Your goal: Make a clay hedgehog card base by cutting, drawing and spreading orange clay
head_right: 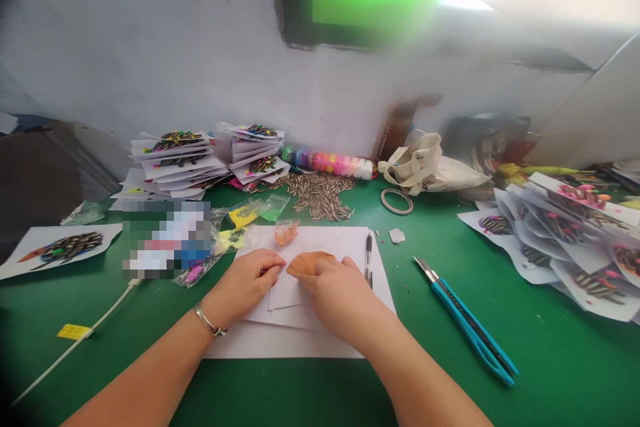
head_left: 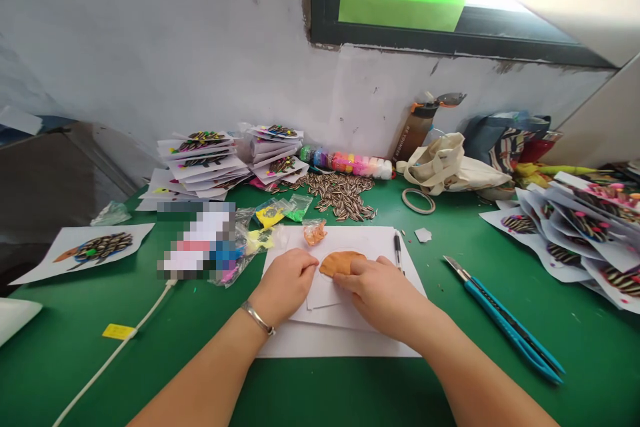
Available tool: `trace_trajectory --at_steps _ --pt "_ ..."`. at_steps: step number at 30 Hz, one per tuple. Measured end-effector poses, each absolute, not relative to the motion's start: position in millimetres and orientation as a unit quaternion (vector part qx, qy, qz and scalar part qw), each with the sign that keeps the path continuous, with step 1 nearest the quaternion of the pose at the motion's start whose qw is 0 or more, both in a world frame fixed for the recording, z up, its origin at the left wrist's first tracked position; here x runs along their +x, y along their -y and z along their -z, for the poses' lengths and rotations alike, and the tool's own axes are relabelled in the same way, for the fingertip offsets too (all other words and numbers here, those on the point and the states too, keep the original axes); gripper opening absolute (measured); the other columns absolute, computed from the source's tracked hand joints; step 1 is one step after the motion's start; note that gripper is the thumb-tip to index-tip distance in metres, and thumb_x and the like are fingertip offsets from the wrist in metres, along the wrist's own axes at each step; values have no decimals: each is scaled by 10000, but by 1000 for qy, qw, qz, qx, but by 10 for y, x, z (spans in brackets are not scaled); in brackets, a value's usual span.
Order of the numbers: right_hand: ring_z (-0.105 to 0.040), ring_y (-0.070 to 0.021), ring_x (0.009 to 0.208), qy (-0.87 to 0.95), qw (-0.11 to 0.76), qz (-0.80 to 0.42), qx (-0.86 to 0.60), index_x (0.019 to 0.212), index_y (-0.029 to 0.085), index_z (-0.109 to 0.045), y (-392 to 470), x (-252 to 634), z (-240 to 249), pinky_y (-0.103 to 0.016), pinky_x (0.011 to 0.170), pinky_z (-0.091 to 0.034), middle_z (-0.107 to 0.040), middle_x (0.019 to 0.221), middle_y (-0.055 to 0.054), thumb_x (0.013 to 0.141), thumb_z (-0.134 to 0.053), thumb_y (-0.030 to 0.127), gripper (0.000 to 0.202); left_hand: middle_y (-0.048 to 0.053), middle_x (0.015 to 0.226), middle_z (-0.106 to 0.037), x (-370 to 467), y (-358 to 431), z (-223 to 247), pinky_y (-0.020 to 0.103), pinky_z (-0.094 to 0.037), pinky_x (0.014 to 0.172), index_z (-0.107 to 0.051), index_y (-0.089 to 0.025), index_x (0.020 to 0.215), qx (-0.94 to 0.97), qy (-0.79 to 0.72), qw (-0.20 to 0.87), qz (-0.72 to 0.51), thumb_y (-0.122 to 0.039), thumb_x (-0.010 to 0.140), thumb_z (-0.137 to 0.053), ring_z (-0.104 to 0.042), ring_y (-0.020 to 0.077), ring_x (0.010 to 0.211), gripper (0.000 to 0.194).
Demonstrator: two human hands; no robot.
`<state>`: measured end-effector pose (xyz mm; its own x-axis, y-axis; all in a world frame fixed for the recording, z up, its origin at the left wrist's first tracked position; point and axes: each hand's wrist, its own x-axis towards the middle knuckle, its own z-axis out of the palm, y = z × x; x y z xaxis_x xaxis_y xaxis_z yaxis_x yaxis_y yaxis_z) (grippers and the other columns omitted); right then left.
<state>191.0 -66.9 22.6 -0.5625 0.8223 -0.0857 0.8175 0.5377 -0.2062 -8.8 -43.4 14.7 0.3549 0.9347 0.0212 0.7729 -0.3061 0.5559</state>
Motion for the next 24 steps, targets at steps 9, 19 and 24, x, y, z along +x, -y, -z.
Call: trace_trajectory --at_steps 9,19,24 --pt "-459 -146 713 875 64 -149 -455 1127 328 -591 681 1890 -281 -276 653 -251 -573 841 -21 794 -385 65 472 42 916 -691 -81 443 -162 268 -454 790 -707 -194 853 791 -540 234 -168 -167 844 -418 -611 181 881 291" --pt "-414 -133 633 883 37 -108 -456 895 231 -647 714 1850 -216 -281 584 -196 -562 777 -20 823 -423 140 252 40 950 -693 -85 432 -144 265 -440 821 -706 -184 889 789 -543 237 -163 -153 841 -425 -608 180 919 287" --pt "-450 -133 677 886 69 -134 -438 958 232 -647 719 1839 -296 -267 597 -236 -584 818 -15 770 -427 78 328 36 919 -692 -86 448 -161 264 -443 798 -707 -187 860 789 -542 237 -166 -153 842 -425 -608 176 892 284"
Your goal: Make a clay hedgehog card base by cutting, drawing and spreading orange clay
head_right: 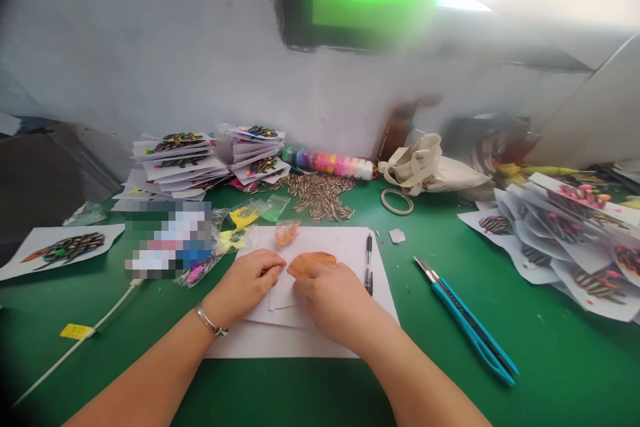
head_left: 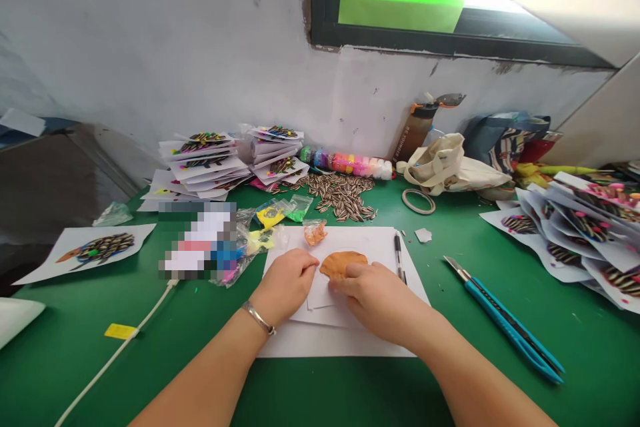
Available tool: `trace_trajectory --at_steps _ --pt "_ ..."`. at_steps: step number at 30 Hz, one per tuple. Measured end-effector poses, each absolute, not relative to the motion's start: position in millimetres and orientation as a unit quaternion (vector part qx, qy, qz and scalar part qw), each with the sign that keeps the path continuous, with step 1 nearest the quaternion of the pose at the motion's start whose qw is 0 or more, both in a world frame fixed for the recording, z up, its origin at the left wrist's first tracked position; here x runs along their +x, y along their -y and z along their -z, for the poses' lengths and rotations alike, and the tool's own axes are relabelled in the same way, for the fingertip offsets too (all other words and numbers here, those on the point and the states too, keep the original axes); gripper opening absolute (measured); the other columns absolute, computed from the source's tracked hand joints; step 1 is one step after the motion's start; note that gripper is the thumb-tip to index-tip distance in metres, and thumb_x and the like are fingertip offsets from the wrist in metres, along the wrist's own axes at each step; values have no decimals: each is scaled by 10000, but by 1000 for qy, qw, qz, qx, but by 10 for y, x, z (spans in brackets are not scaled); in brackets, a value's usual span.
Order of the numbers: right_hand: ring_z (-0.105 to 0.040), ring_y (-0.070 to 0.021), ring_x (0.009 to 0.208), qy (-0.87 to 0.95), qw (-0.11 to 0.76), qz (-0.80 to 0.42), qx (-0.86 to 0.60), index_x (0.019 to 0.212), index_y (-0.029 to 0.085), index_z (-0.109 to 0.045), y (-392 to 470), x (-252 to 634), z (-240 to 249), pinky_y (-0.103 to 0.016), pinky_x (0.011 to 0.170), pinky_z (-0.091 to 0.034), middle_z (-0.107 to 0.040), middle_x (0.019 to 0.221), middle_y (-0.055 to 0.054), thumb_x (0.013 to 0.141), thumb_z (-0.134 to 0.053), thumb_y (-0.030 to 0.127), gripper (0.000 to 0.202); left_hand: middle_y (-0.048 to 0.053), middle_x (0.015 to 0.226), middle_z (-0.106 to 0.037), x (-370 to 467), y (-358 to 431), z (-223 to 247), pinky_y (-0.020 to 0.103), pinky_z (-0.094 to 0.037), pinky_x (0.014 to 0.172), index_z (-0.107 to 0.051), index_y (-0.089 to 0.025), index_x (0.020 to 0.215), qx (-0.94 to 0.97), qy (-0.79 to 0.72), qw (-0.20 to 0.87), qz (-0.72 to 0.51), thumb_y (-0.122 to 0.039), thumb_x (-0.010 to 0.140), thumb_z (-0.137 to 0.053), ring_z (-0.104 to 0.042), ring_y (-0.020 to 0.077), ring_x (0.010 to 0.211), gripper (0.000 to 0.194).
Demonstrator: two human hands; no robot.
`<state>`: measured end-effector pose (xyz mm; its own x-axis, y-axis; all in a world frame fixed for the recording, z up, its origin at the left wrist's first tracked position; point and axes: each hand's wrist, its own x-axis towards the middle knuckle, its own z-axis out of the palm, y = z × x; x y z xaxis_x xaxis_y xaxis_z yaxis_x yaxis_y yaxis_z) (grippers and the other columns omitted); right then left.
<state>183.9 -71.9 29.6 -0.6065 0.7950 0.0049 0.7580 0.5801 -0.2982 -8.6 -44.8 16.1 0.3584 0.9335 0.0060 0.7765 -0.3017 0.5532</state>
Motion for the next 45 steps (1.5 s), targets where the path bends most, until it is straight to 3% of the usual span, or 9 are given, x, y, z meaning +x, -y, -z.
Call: trace_trajectory --at_steps 4,8,11,18,25,30,34,41,45 --pt "-492 -147 732 879 87 -127 -452 1222 287 -529 707 1829 -271 -260 605 -257 -609 938 -21 762 -396 50 534 35 892 -689 -90 449 -164 268 -446 775 -706 -188 835 791 -540 235 -165 -160 848 -422 -607 175 864 286" --pt "-453 -130 579 876 12 -105 -470 1103 273 -599 715 1783 -203 -267 528 -186 -600 820 -24 802 -422 142 374 45 944 -692 -96 431 -143 280 -439 821 -707 -175 890 793 -538 235 -165 -153 844 -427 -603 183 909 285" --pt "-468 -137 580 872 -12 -109 -477 990 232 -629 726 1749 -208 -267 516 -188 -601 790 -37 815 -428 182 271 46 962 -692 -93 423 -135 282 -438 837 -706 -173 908 790 -541 237 -165 -152 840 -431 -604 184 921 285" --pt "-558 -161 753 851 52 -163 -497 1225 317 -510 730 1777 -238 -253 577 -293 -632 1045 -13 779 -389 110 506 40 913 -692 -84 434 -146 281 -453 795 -707 -189 860 795 -535 234 -166 -169 845 -418 -608 183 883 290" --pt "-530 -157 593 852 -8 -148 -502 1101 281 -591 738 1718 -215 -269 511 -222 -646 827 -31 809 -397 193 361 41 942 -695 -91 432 -137 271 -446 820 -707 -188 892 792 -540 231 -168 -161 844 -428 -610 178 909 284" --pt "-567 -167 722 843 36 -182 -504 1170 315 -547 717 1727 -191 -260 549 -272 -663 962 -15 801 -386 150 435 40 916 -696 -84 433 -144 266 -454 789 -710 -193 857 795 -538 227 -164 -161 847 -426 -615 175 870 286" --pt "-573 -171 685 835 1 -181 -520 1215 310 -516 713 1688 -206 -268 549 -282 -670 921 -27 796 -397 152 464 40 924 -697 -85 435 -149 262 -455 801 -708 -197 862 796 -538 222 -166 -161 844 -427 -616 175 886 284" --pt "-574 -176 650 843 -15 -176 -509 1027 244 -591 748 1654 -283 -273 526 -264 -662 819 -43 803 -383 170 314 41 935 -700 -86 439 -164 271 -462 807 -708 -200 868 794 -541 223 -165 -161 837 -423 -621 180 894 289" --pt "-581 -181 697 838 1 -184 -514 1217 296 -496 729 1664 -274 -266 546 -286 -663 871 -33 785 -388 138 473 37 923 -699 -86 444 -166 267 -462 798 -709 -205 860 793 -541 223 -168 -157 834 -422 -620 178 881 293"
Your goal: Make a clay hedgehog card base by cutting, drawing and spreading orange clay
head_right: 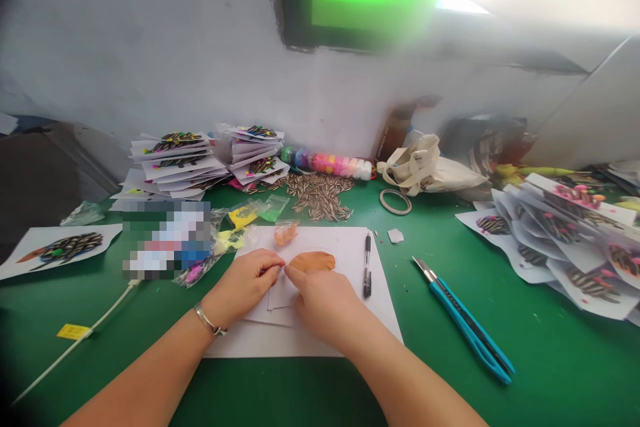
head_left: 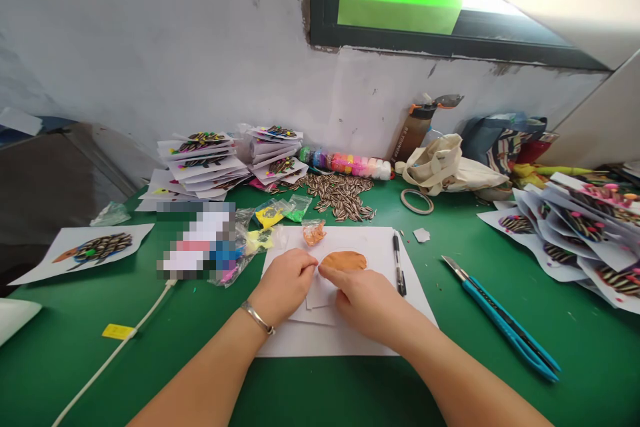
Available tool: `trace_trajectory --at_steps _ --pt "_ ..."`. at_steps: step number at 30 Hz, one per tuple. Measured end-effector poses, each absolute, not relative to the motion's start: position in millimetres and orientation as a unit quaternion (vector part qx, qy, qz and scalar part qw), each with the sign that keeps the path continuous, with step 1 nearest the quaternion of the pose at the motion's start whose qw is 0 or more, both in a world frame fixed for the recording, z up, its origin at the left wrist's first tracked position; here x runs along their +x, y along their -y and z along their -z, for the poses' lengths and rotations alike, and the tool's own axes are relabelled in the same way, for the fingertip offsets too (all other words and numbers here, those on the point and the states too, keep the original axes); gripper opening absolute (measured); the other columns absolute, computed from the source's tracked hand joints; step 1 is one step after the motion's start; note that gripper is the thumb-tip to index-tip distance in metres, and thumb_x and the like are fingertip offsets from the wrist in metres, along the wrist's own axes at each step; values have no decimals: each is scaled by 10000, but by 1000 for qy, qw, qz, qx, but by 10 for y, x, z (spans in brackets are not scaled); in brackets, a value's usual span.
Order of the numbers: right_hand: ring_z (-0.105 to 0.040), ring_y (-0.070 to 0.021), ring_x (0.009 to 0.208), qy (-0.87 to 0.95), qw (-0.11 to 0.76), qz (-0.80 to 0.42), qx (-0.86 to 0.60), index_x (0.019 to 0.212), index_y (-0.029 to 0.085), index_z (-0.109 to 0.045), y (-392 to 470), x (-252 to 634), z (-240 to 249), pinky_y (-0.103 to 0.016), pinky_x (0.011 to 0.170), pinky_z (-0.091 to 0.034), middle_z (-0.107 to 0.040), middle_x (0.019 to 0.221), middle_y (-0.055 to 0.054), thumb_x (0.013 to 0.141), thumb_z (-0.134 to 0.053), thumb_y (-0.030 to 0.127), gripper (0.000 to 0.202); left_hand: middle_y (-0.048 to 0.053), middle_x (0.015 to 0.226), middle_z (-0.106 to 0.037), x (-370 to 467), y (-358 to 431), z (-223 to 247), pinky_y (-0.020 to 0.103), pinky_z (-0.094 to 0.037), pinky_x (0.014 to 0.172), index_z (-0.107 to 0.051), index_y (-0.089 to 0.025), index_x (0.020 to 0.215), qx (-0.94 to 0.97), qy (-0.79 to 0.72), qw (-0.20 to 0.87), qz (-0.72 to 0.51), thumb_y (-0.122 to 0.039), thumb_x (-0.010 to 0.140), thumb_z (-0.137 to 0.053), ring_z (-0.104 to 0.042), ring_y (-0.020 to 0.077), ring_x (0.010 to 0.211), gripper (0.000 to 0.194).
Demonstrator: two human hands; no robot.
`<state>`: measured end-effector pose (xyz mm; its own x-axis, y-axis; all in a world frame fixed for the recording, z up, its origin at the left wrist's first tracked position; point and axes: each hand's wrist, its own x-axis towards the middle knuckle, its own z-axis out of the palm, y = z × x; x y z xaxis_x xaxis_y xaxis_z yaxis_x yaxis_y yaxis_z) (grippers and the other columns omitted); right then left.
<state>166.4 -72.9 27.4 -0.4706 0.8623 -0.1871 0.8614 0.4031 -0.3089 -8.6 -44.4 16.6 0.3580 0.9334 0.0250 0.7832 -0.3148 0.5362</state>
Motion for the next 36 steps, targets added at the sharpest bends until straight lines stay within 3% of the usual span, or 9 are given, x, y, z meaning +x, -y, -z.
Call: trace_trajectory --at_steps 13,18,25,29,32,36 --pt "-567 -170 692 835 10 -180 -520 1186 309 -515 724 1655 -253 -265 556 -282 -662 876 -20 778 -388 140 460 42 917 -692 -88 439 -150 281 -460 789 -704 -202 851 793 -540 228 -168 -176 843 -411 -613 185 873 294" --pt "-545 -159 657 826 -4 -158 -541 1070 300 -560 679 1639 -287 -254 521 -257 -649 828 2 755 -399 120 398 40 901 -690 -91 448 -143 277 -458 785 -702 -206 837 795 -538 226 -169 -165 840 -411 -611 182 865 294" --pt "-581 -204 728 821 -34 -105 -560 1041 227 -598 635 1496 -331 -262 514 -284 -656 864 -75 749 -454 136 338 46 928 -692 -94 433 -135 294 -452 815 -702 -194 867 795 -536 230 -167 -165 839 -408 -607 192 889 296" --pt "-578 -181 777 829 4 -136 -542 987 266 -603 640 1572 -312 -257 543 -298 -661 873 -17 737 -434 112 339 43 909 -692 -92 430 -138 289 -455 791 -701 -198 857 793 -540 229 -164 -167 836 -409 -609 191 875 295" --pt "-581 -176 791 835 15 -142 -531 1065 303 -581 670 1618 -310 -255 562 -311 -666 907 -3 749 -420 115 401 41 887 -691 -91 437 -143 284 -458 774 -701 -199 837 794 -540 228 -162 -164 840 -401 -610 188 863 301" --pt "-604 -194 701 832 -33 -143 -535 1217 302 -520 689 1571 -305 -276 548 -316 -680 847 -43 799 -419 178 448 41 901 -690 -92 440 -138 279 -457 798 -700 -204 834 793 -542 225 -166 -173 840 -413 -610 188 874 288"
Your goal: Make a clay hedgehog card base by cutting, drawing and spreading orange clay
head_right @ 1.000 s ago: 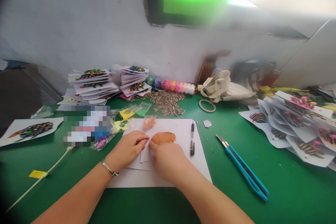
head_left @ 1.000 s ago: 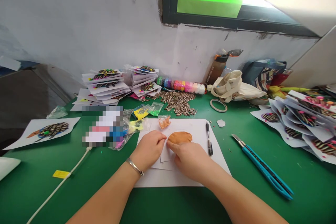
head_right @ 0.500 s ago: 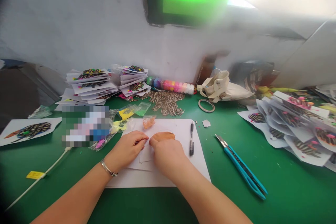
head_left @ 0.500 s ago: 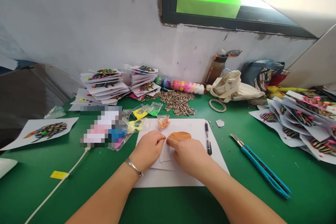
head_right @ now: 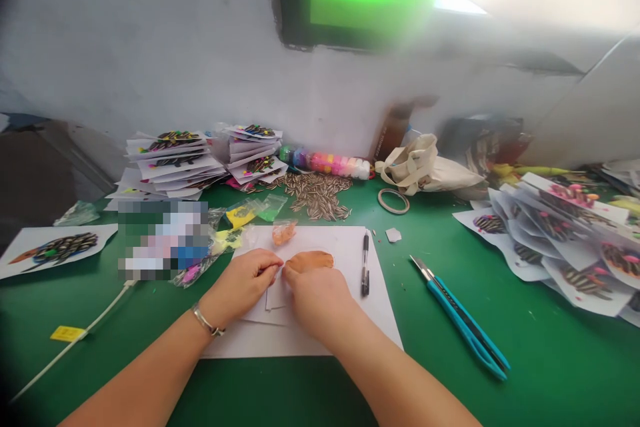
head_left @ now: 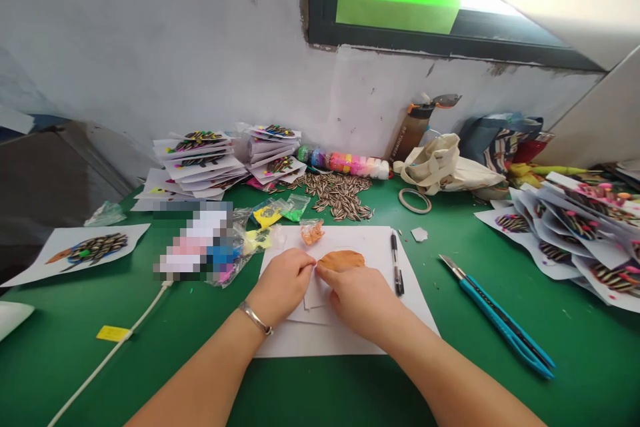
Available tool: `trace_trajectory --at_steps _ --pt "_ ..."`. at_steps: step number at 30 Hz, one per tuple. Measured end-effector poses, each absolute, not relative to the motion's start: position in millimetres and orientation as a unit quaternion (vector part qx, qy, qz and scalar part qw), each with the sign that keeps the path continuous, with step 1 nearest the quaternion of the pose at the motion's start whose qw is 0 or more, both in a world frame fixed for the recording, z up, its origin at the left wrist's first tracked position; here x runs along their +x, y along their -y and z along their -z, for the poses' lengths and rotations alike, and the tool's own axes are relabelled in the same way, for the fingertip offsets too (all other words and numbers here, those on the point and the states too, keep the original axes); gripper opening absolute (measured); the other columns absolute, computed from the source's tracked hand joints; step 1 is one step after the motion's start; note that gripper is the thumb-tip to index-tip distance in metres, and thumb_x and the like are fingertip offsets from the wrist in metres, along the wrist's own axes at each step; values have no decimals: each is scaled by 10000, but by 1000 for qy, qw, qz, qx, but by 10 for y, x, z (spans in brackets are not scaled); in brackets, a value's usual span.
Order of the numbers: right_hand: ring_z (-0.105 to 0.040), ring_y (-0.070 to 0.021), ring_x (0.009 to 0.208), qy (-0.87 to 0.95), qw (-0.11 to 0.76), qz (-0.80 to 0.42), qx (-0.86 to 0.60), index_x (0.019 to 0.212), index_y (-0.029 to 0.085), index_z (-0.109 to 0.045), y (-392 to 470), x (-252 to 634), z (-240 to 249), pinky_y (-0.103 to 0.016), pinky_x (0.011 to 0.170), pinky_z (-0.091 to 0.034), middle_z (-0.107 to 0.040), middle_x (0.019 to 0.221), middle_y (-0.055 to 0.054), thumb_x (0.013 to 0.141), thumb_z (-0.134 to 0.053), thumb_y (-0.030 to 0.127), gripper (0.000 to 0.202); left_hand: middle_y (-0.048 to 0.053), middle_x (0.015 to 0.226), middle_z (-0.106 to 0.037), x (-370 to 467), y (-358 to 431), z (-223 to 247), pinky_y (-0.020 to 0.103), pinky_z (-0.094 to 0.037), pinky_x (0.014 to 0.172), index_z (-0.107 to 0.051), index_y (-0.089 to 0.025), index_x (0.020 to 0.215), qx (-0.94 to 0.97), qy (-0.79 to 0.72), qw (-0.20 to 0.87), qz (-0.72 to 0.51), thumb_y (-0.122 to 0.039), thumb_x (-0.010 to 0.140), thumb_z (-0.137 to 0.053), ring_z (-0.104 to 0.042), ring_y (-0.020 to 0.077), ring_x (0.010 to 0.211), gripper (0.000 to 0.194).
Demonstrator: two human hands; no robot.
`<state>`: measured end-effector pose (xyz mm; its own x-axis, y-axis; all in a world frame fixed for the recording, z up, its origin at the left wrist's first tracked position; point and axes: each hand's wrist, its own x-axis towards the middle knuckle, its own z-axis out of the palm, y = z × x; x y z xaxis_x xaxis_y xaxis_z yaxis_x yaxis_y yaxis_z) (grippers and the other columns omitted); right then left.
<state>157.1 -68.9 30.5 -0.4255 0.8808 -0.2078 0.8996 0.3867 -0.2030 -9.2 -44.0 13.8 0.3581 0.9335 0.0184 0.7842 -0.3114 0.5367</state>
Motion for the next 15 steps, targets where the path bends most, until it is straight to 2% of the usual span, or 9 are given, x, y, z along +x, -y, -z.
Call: trace_trajectory --at_steps 5,9,15 --pt "-597 -187 761 -838 -3 138 528 1182 283 -542 675 1567 -281 -266 539 -288 -668 870 -39 782 -427 162 434 44 912 -688 -93 433 -132 281 -456 805 -698 -202 821 791 -542 230 -167 -172 837 -414 -609 190 878 286" --pt "-562 -158 824 -826 -57 151 541 999 308 -587 656 1660 -264 -245 544 -247 -653 883 27 725 -399 81 403 41 903 -689 -93 433 -141 282 -453 785 -701 -201 851 794 -539 229 -164 -169 839 -406 -609 191 876 298" --pt "-530 -160 818 -820 -33 149 552 925 286 -571 598 1648 -205 -253 545 -214 -630 834 22 702 -436 97 322 49 908 -687 -92 431 -147 287 -446 795 -700 -192 861 794 -541 227 -159 -174 844 -404 -604 197 885 298"
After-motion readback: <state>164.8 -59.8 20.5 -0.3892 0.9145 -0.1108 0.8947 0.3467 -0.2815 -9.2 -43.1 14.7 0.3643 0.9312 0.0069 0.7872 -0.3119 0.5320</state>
